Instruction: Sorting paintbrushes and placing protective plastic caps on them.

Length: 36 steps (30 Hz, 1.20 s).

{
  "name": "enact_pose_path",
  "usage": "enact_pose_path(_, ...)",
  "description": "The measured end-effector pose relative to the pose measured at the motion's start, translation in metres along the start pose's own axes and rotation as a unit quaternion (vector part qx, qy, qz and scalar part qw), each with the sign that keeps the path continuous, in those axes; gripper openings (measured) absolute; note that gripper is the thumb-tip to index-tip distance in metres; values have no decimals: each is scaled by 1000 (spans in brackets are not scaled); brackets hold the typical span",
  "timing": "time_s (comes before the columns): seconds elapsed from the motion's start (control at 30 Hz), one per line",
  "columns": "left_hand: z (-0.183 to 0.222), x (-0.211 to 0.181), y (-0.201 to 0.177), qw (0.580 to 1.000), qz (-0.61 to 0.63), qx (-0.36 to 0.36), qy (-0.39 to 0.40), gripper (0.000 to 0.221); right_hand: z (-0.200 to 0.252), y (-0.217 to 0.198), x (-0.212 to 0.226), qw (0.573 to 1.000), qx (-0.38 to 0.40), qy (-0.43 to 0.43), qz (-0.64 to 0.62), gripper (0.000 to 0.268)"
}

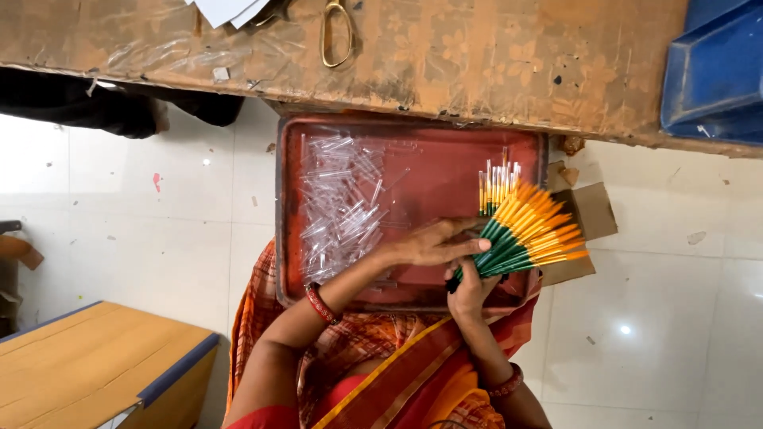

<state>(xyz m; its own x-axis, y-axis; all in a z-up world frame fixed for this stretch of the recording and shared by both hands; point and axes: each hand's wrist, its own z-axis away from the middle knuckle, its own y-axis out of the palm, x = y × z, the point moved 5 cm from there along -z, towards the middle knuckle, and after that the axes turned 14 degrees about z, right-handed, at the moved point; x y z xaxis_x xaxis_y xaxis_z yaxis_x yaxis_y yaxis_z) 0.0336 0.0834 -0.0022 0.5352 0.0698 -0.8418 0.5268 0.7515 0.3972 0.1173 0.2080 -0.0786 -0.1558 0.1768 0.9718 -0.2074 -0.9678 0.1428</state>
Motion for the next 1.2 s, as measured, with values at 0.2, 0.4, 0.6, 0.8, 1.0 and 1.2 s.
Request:
enact_pose_path(0.2, 1, -35, -69, 899, -377, -136, 178, 33, -10, -9, 19, 987, -131, 34, -84, 18)
enact_pose_path(0.4, -14, 6, -159, 691, -634, -317, 142, 10, -16, -19, 24, 983, -170, 6, -75, 18)
enact_pose_path(0.6, -28, 18, -158, 649, -682, -313, 126, 5, -20, -26, 20, 988, -142, -21, -51, 16)
enact_pose_path(0.8, -34, 43, -171, 675, -681, -282, 36, 10, -23, -9, 52, 992, -117, -43, -10, 24)
enact_pose_path(1.0, -10, 30, -136, 653, -689, -304, 79, 25, -27, -13, 45, 993, -102, -53, 4, 24)
enact_pose_path(1.2, 8, -54, -70, 844, -490, -206, 69, 18, -23, -15, 60, 994, -61, -78, 42, 15)
